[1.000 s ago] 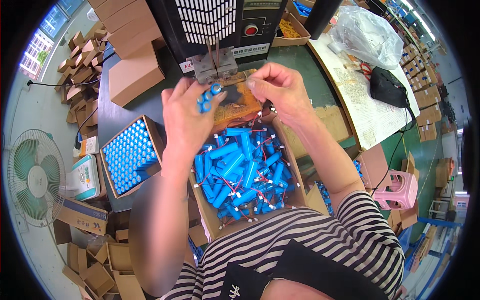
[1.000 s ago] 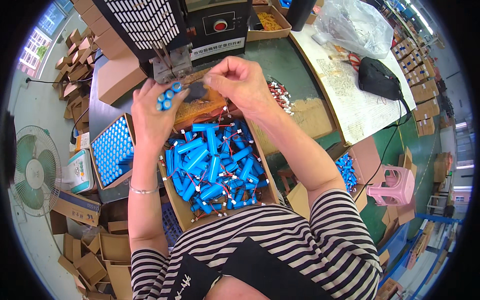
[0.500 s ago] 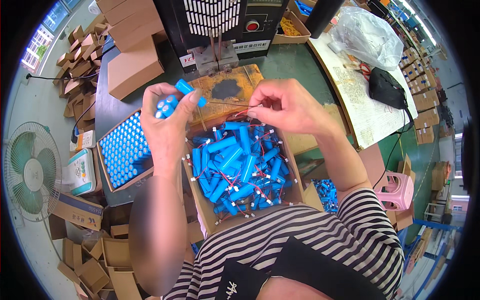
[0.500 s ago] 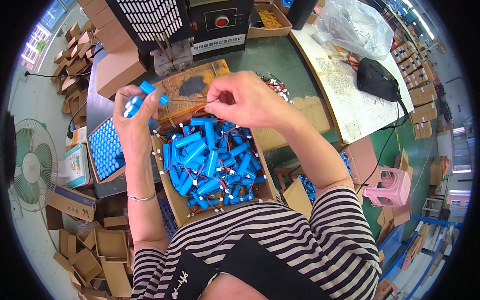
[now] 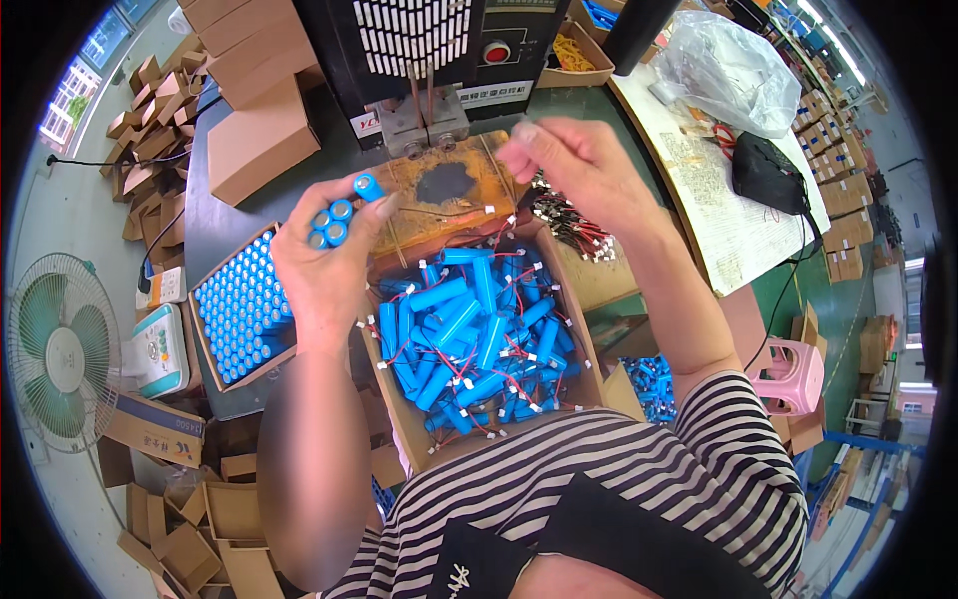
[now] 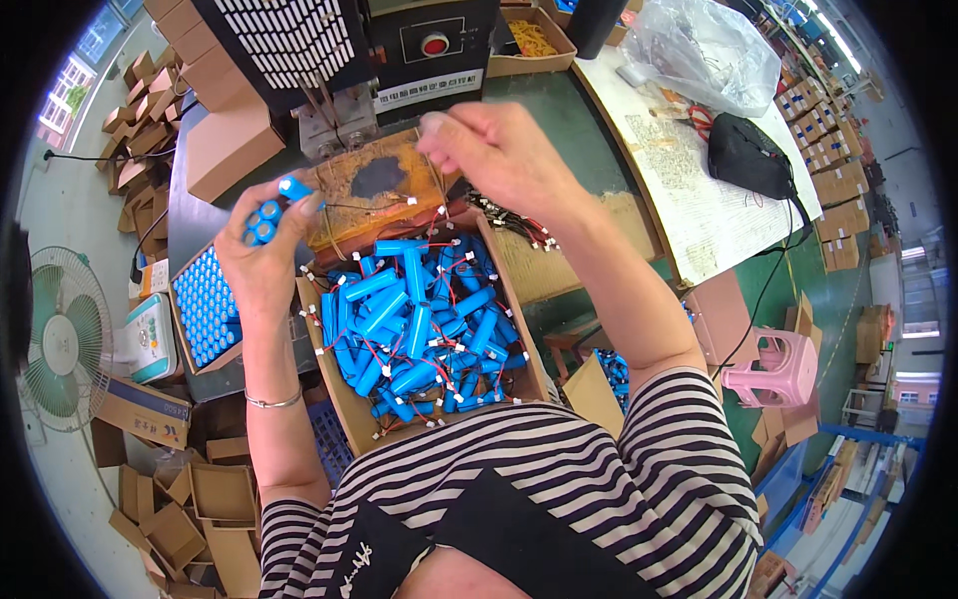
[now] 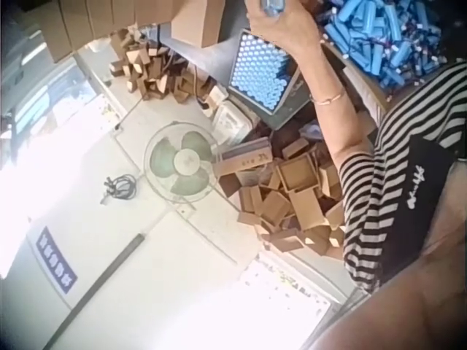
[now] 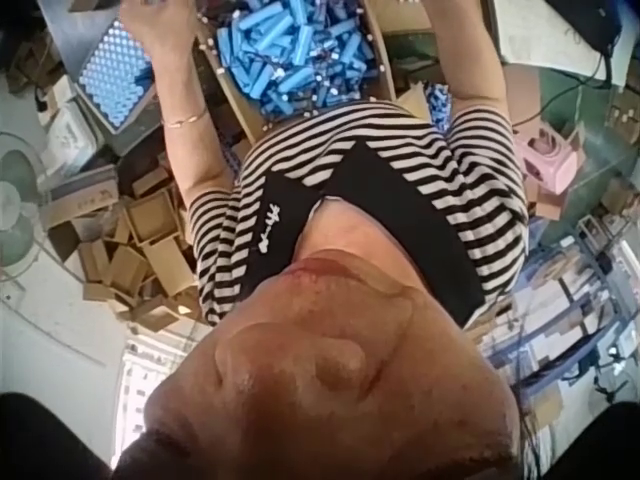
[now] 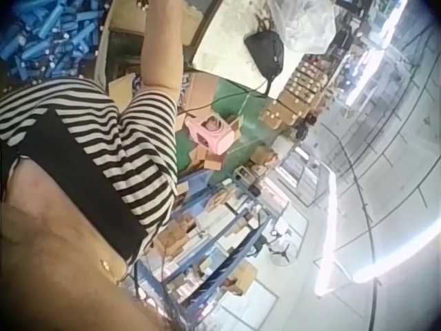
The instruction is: The person assembles battery components by spot welding metal tabs to battery cells with a spot welder, then places the assembled cells into cardboard boxes or plastic trays.
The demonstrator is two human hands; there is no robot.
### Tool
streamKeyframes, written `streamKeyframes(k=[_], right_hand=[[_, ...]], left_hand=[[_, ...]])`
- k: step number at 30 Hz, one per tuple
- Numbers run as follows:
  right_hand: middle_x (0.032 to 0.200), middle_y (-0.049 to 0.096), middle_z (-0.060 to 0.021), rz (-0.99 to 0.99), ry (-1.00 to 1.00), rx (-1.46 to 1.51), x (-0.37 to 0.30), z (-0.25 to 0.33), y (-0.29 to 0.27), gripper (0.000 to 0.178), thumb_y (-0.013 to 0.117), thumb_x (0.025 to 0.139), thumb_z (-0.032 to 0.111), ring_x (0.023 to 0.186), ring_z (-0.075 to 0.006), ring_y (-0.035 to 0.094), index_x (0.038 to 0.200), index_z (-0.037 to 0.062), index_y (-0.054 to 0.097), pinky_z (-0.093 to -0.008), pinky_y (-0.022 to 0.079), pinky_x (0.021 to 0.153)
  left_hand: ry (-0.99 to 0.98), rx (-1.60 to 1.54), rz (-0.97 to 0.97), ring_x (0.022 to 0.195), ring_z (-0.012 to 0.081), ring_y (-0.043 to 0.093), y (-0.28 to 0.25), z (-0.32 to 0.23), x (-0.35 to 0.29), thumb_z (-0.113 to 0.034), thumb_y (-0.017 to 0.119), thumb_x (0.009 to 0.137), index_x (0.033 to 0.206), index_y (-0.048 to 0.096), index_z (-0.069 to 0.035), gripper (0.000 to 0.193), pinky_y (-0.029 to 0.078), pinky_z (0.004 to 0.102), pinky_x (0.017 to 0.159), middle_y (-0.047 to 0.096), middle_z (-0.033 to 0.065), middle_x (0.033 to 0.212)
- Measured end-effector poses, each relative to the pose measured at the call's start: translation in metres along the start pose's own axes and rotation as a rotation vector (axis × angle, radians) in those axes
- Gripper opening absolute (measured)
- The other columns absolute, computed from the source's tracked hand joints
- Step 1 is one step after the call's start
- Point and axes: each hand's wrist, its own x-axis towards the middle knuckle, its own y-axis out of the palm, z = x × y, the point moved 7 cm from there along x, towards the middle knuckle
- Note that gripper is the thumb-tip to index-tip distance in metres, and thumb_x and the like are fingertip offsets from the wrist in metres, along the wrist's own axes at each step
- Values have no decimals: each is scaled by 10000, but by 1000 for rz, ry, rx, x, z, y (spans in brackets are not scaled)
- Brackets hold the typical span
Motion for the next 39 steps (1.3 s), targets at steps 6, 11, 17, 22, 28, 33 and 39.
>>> streamKeyframes(k=[6,11,17,22,28,33,39], right_hand=[[794,641,-111,100,79,-47,-3,8,20,511,474,912,422,677,-123,594,901,-64,632,-217,434,551],[691,637,-135,290,564,343,-8,-6,45,472,525,891,398,476,-137,576,881,-64,622,-174,309,344],[630,608,-82,336,414,570,-4,-7,45,220,644,834,170,453,-88,511,841,-49,632,-166,308,349],[627,578,-15,58,100,255,4,-1,34,164,651,825,142,516,-49,492,848,-19,638,-184,394,427],[744,580,-5,31,-53,293,12,-9,43,93,634,821,64,653,-38,514,857,-22,628,-183,435,577],[824,567,-3,-22,-146,360,15,-13,45,43,619,813,11,718,-29,509,834,-27,614,-165,413,630],[708,555,9,-149,-201,311,17,-14,43,99,641,802,68,597,-7,469,760,-14,604,-169,379,507]], left_hand=[[172,-68,-80,677,68,544,-8,-19,-5,-54,746,697,889,659,-31,213,437,208,649,654,21,820],[394,115,-123,718,134,568,-13,-41,-14,-24,748,666,898,659,-53,250,413,259,764,664,39,864],[676,284,-107,731,136,568,-9,-68,-28,-23,759,647,894,656,-67,272,372,262,775,664,47,857],[126,137,7,740,173,536,3,-19,-14,-103,766,662,882,670,-77,241,406,286,762,655,54,791],[138,221,106,737,202,536,29,2,6,-161,763,672,892,669,-69,256,445,302,712,650,72,769],[115,225,122,629,208,582,36,3,18,-174,765,665,817,642,-7,257,467,308,618,634,117,694],[177,252,143,517,206,581,42,1,24,-184,757,673,698,582,26,274,459,304,538,592,135,586]])
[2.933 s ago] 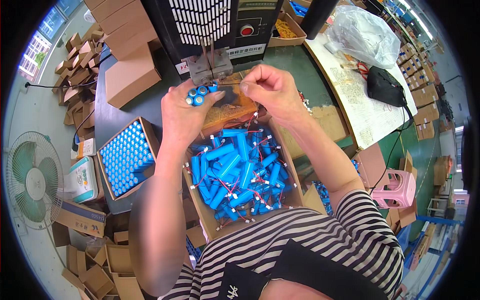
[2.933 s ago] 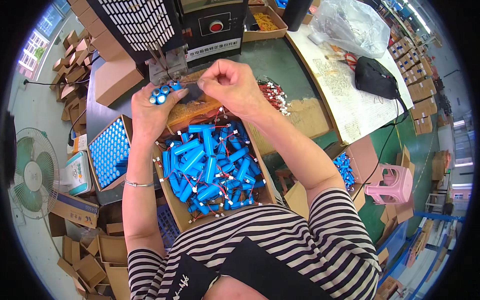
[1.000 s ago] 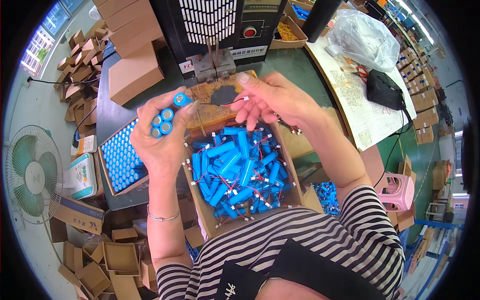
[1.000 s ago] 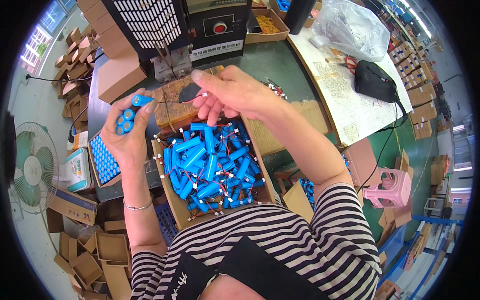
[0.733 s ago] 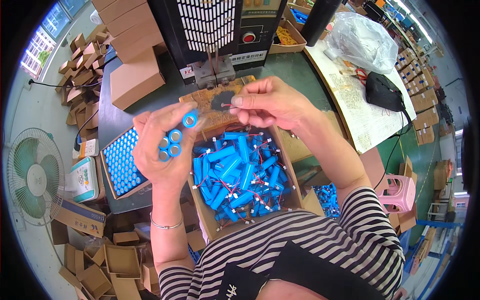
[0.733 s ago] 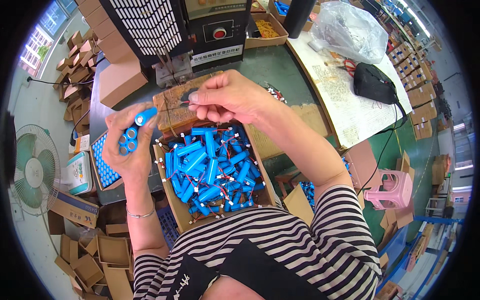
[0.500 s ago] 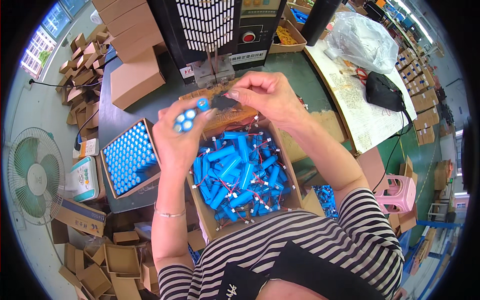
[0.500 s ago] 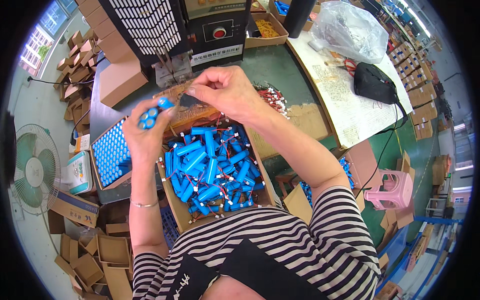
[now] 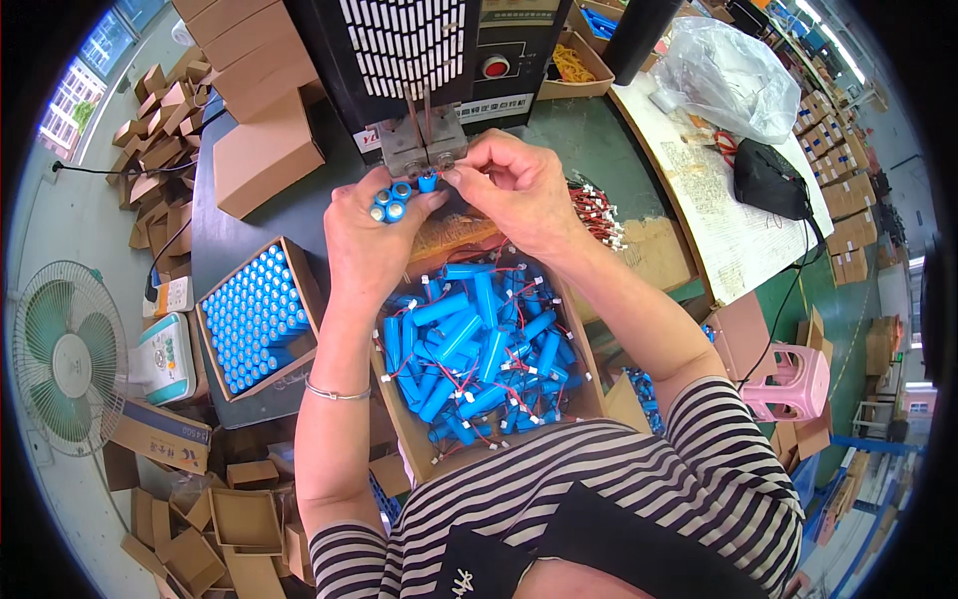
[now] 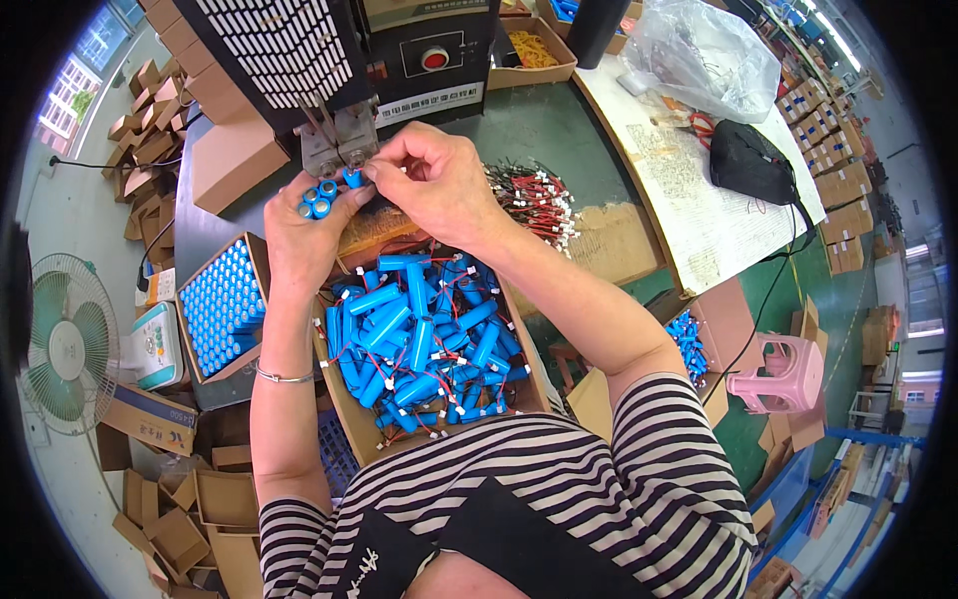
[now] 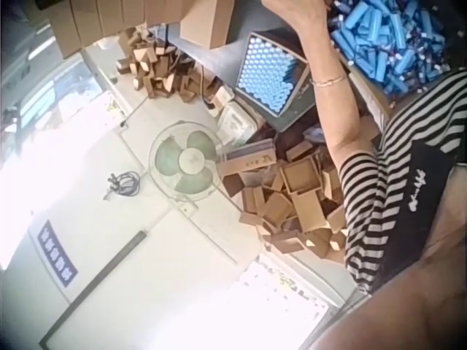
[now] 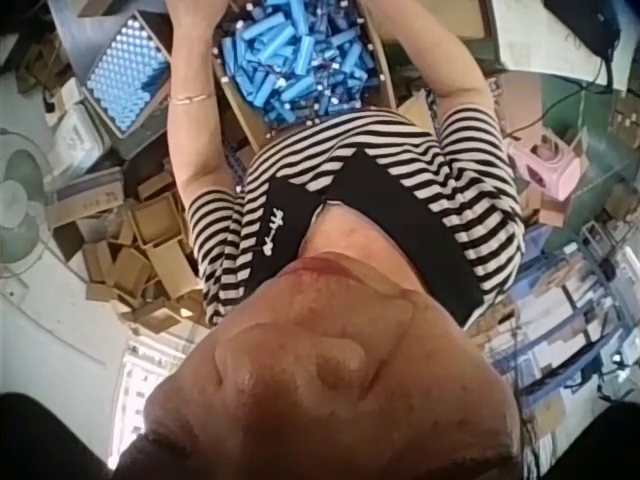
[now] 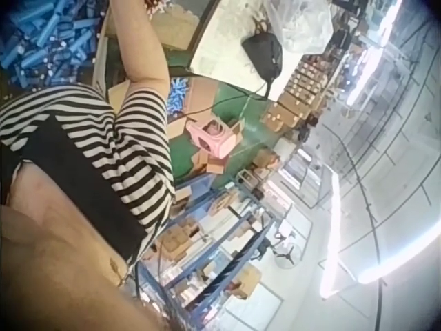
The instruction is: The person assembles battery components by spot welding metal tabs to battery cells with a spot welder, then places the assembled cells into cardboard boxes or plastic trays.
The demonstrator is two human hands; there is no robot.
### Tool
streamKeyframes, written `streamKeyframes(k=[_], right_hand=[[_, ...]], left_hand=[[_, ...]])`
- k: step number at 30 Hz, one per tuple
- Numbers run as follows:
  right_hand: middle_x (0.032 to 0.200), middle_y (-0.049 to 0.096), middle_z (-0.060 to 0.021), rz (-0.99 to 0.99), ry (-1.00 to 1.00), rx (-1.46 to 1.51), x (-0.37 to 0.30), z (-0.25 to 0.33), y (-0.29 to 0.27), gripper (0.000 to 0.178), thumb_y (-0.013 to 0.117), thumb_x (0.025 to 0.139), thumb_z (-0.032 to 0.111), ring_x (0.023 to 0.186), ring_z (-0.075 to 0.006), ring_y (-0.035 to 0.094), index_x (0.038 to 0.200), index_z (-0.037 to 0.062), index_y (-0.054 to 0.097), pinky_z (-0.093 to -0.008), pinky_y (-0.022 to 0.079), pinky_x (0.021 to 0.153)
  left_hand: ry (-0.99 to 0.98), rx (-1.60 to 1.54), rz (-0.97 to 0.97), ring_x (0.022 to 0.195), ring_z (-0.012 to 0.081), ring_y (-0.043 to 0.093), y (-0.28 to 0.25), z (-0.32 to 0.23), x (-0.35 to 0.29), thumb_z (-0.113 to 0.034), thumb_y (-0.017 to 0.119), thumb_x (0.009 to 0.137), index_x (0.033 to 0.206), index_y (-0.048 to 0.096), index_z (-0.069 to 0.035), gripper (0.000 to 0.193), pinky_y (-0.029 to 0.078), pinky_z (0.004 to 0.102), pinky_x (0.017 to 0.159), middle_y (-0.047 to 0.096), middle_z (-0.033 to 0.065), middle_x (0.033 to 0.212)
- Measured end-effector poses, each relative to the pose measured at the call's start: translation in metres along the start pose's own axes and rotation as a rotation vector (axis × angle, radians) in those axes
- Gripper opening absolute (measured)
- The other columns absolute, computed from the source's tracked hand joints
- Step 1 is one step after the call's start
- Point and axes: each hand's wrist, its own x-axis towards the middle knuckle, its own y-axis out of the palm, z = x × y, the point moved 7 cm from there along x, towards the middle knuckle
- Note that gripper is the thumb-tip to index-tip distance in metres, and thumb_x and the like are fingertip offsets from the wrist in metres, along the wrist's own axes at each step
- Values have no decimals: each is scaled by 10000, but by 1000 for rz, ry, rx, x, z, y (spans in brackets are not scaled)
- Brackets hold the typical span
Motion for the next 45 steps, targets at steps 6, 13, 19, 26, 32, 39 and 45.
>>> streamKeyframes(k=[6,13,19,26,32,39,45], right_hand=[[693,548,11,-20,-15,33,0,-3,0,106,643,798,72,581,-1,454,749,-12,600,-168,362,492],[715,562,15,16,47,-80,-2,0,-5,123,641,813,114,562,1,432,775,-1,619,-167,348,483],[887,637,-58,-107,246,-396,-9,1,-122,237,529,878,145,809,-105,574,1033,-10,620,-240,455,713],[753,655,-111,26,388,-848,-34,-61,-199,157,638,756,140,695,-178,610,851,21,672,-301,475,658],[736,634,-172,70,389,-1278,-34,-61,-190,123,615,731,147,721,-337,613,733,24,631,-415,481,652],[719,608,-202,5,235,-1217,-33,-36,-202,55,564,728,41,717,-364,599,758,-5,565,-416,473,651],[741,640,-164,1,251,-1114,-33,-15,-224,165,575,726,75,640,-249,616,861,34,659,-346,479,609]], left_hand=[[5,-87,-9,498,191,566,0,2,0,-170,755,671,693,580,30,267,448,293,523,590,126,574],[-37,-21,7,504,116,529,-3,-6,-1,-156,754,670,744,613,28,243,451,271,537,596,92,584],[-181,-413,409,747,116,579,-6,-17,-34,-136,726,707,835,653,7,205,465,262,672,641,91,830],[227,-163,135,838,187,525,-4,-24,-23,-112,707,711,837,657,-42,152,408,288,771,547,75,865],[64,-114,117,772,132,458,-5,-20,-26,-2,689,697,924,668,-54,234,375,221,745,470,22,831],[70,-165,51,817,116,510,-3,-19,-26,-9,698,710,966,645,-26,262,404,225,780,568,45,876],[-58,-167,6,856,118,567,-4,-9,-26,-58,696,761,944,634,4,203,425,246,830,650,62,926]])
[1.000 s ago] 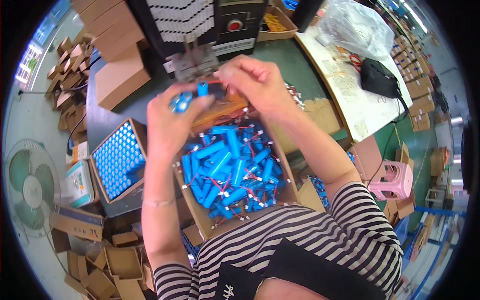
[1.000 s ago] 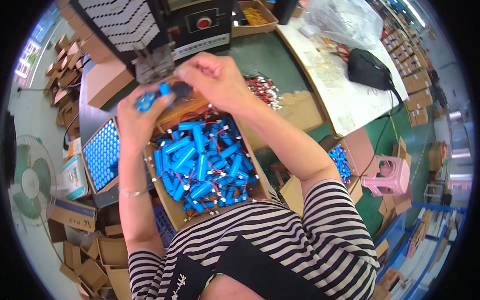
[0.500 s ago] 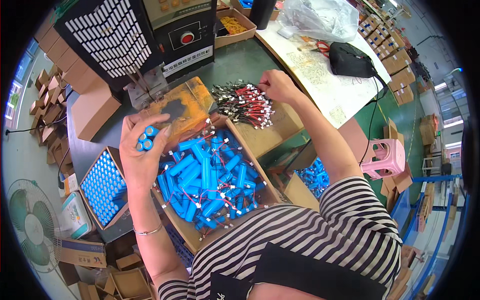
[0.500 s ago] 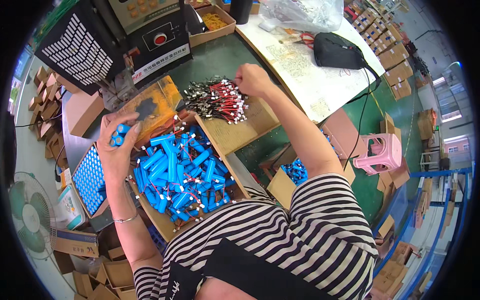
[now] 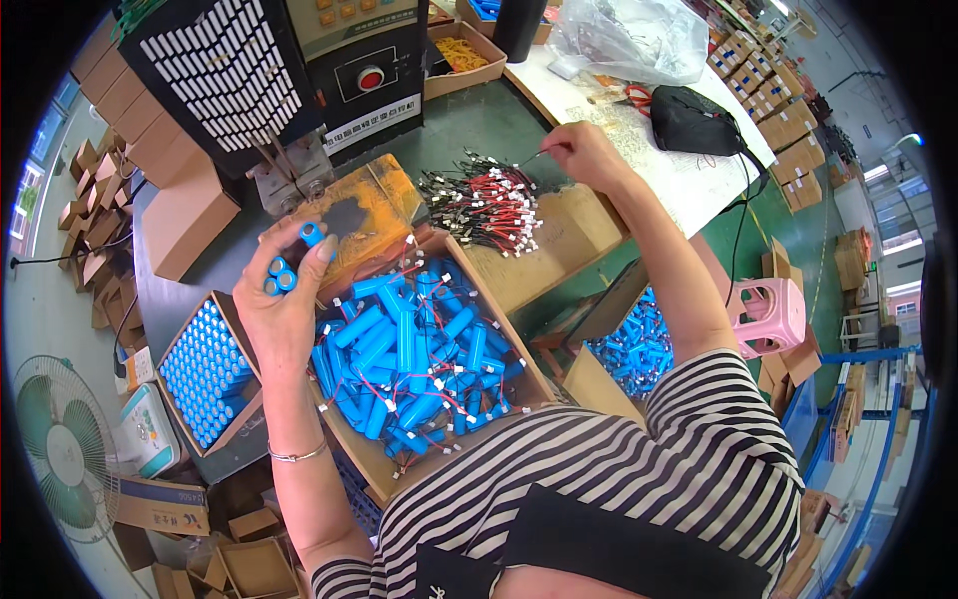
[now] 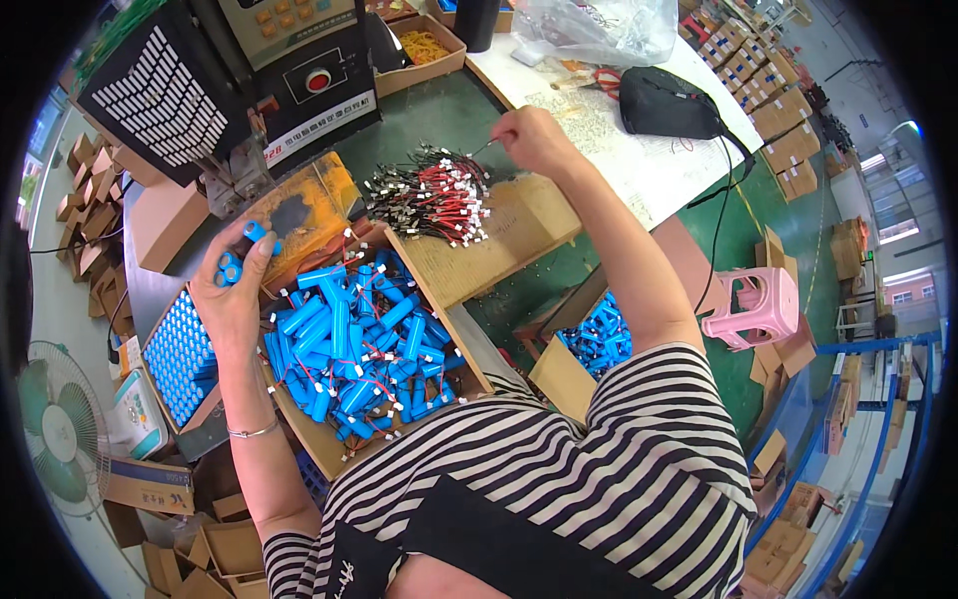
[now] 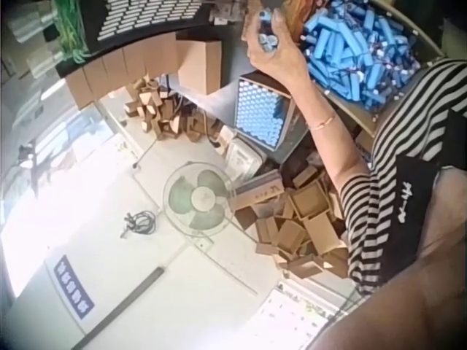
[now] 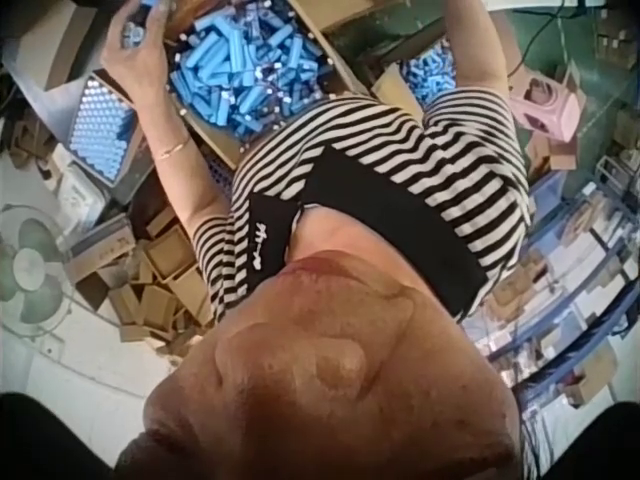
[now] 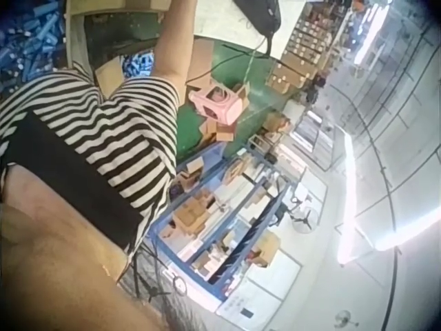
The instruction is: The person assembles battery components by spot welding metal tabs to battery cells with a spot welder, then places the assembled cells into cardboard boxes or plastic trays.
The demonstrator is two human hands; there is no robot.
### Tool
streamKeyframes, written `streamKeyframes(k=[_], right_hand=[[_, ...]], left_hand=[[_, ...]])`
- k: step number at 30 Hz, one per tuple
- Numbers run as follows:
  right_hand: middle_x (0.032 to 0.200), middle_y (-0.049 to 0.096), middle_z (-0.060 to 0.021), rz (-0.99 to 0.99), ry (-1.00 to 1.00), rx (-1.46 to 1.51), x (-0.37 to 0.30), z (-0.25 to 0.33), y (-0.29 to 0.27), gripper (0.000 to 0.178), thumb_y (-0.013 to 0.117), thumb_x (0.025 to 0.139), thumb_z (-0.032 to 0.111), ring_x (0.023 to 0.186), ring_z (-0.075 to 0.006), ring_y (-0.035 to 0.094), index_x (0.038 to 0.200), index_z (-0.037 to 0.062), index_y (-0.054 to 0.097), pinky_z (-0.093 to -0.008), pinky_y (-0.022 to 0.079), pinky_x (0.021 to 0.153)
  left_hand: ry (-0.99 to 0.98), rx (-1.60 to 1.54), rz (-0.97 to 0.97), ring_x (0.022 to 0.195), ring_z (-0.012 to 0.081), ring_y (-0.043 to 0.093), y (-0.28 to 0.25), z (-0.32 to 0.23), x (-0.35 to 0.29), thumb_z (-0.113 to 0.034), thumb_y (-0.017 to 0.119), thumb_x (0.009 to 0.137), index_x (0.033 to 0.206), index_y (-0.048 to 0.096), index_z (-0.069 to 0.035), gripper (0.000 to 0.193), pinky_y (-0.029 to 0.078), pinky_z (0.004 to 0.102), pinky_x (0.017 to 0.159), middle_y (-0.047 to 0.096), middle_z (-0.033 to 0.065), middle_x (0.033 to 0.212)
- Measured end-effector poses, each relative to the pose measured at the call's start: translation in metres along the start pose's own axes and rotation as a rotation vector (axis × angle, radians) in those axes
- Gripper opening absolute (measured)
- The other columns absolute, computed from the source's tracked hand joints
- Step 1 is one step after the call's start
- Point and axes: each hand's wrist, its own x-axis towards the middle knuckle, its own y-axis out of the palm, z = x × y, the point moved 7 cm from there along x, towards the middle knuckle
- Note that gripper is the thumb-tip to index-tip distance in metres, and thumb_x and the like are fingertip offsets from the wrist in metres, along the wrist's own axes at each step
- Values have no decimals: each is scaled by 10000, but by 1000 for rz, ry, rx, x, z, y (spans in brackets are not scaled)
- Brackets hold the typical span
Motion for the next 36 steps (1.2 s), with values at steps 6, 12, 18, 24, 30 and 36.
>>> streamKeyframes(k=[6,12,18,24,30,36], right_hand=[[710,573,13,40,71,414,-7,52,-8,129,593,803,114,624,-57,480,865,10,638,-218,398,569],[750,583,-7,190,-130,999,-19,170,39,91,591,837,84,701,-64,538,854,-4,585,-200,440,654],[725,598,-26,50,-132,1047,-11,189,58,141,608,829,113,657,-44,528,849,-25,590,-189,434,590],[684,601,-32,-42,-110,967,-6,185,64,158,612,816,108,599,-46,523,844,-46,592,-205,427,533],[687,614,-54,-67,-101,901,-6,188,62,169,612,807,112,592,-56,530,821,-56,596,-223,431,522],[665,610,-61,-27,-100,904,-5,188,62,165,618,799,109,577,-67,531,821,-53,602,-227,428,512]], left_hand=[[22,16,23,810,173,580,-2,9,1,-131,736,698,927,665,-54,251,440,264,770,673,87,862],[-4,66,-10,782,194,555,-3,12,5,-141,754,674,918,678,-87,261,437,294,754,666,76,845],[30,140,-15,723,199,576,0,10,15,-149,756,668,899,672,-65,260,453,288,718,659,84,749],[7,141,86,703,56,554,7,2,25,-96,737,717,918,644,28,253,458,212,665,665,47,786],[28,103,40,577,125,574,5,1,25,-153,738,692,887,659,-28,244,466,262,612,662,82,705],[24,83,45,580,121,568,6,4,26,-134,732,699,892,656,-28,233,464,259,622,661,78,700]])
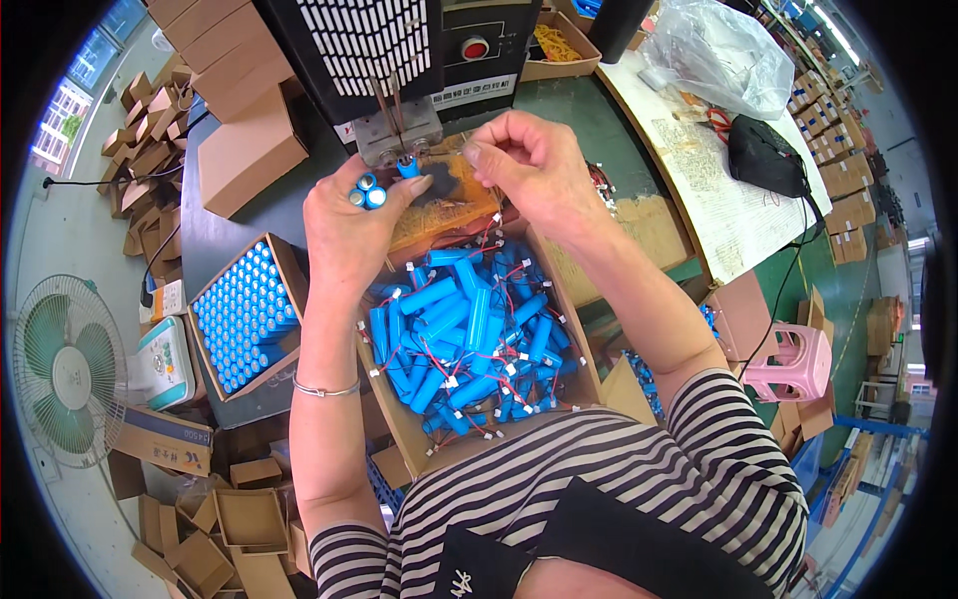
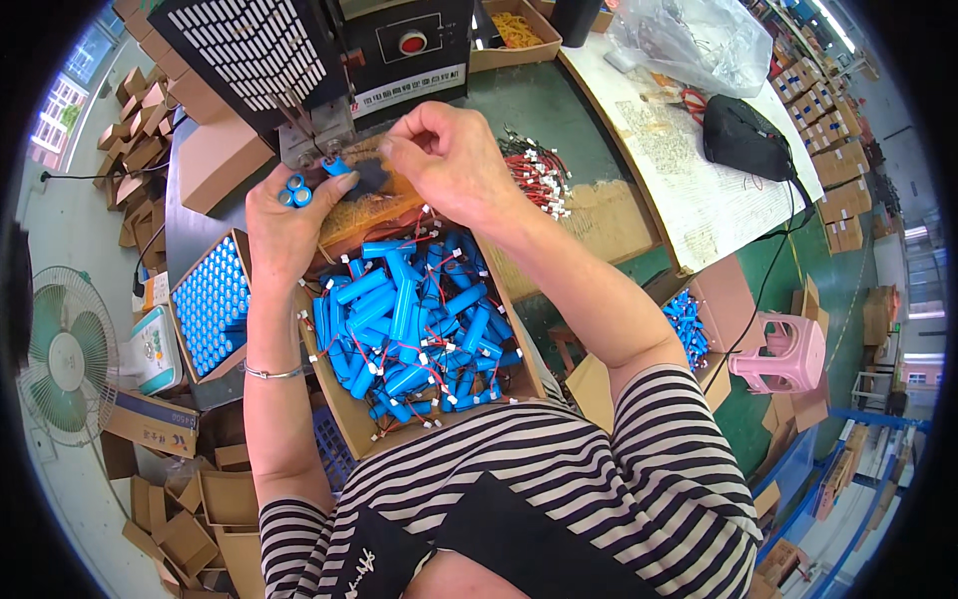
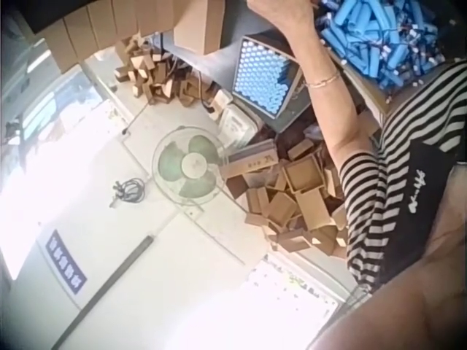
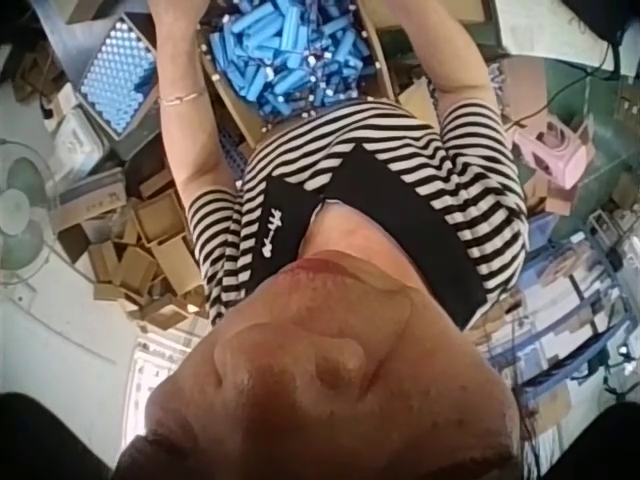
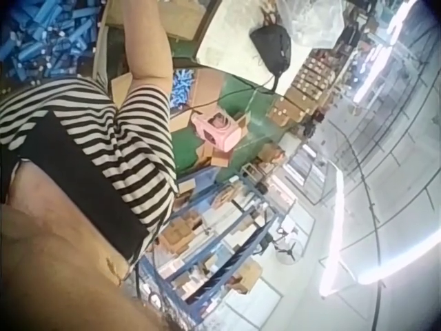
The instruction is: The person assembles battery components by spot welding metal tabs to battery cells with a spot welder, then places the assembled cells into cardboard boxes or plastic trays.
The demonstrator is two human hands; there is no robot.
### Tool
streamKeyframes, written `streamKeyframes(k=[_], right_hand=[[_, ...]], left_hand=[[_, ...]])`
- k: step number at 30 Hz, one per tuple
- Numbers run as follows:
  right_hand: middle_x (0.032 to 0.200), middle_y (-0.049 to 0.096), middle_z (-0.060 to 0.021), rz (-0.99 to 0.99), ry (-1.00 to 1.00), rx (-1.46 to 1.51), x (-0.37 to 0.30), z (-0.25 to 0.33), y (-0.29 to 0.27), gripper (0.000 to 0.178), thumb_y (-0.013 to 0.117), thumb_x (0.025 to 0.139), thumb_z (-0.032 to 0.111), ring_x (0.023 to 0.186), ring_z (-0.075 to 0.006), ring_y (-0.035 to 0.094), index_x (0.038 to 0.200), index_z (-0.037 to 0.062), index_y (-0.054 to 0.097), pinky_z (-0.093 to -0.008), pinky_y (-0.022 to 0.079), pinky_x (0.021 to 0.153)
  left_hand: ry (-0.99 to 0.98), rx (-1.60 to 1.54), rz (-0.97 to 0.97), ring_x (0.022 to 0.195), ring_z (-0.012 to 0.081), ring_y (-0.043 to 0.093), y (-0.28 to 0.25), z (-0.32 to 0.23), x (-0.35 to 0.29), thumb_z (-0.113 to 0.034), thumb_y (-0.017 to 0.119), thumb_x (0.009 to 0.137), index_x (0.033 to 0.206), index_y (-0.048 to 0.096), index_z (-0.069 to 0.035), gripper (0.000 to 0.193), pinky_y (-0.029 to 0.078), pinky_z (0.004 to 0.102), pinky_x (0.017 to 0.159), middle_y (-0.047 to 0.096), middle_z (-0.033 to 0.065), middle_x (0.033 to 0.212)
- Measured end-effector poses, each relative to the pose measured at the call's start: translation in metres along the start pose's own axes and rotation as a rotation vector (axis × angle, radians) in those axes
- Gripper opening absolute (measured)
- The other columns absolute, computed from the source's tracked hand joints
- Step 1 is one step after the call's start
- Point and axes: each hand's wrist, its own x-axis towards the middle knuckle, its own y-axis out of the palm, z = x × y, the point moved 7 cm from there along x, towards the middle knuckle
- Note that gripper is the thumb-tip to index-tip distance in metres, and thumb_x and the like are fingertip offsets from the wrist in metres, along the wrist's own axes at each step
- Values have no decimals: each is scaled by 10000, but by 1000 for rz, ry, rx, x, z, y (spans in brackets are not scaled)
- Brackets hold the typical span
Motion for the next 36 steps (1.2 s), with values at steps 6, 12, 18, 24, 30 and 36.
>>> streamKeyframes(k=[6,12,18,24,30,36], right_hand=[[704,601,-14,224,11,-317,-2,19,-7,129,633,813,107,622,-48,522,815,-21,614,-196,426,561],[683,591,1,436,99,-330,-13,21,8,157,660,794,138,603,-39,492,789,-12,617,-193,405,541],[639,567,0,489,177,-83,-28,17,21,185,670,782,174,572,-47,493,756,3,606,-208,393,513],[611,505,-25,329,480,490,-20,-3,28,183,652,789,94,480,-72,430,667,21,537,-189,221,375],[587,474,-18,177,478,622,-6,-5,36,185,647,791,80,488,-86,462,662,32,523,-183,228,350],[605,493,-33,50,503,645,2,-15,34,188,649,762,60,507,-100,492,646,35,504,-190,259,354]], left_hand=[[227,296,-87,646,120,576,-11,-21,-16,-83,717,712,899,640,-6,217,464,259,648,659,92,838],[-31,-185,-88,624,79,544,-28,-13,-35,-78,713,754,975,651,-33,234,432,197,583,613,11,785],[-151,-422,-196,585,56,495,-36,1,-36,-69,694,771,901,626,-13,157,368,178,526,572,13,713],[-76,-231,-151,669,108,517,-21,1,-25,-102,743,713,889,612,-4,240,447,248,641,643,48,758],[-31,166,-85,745,249,521,-9,7,-11,-186,764,657,866,646,-41,281,437,333,725,645,99,753],[36,153,-51,711,280,565,-1,0,1,-166,751,649,875,651,-36,279,451,353,726,654,116,759]])
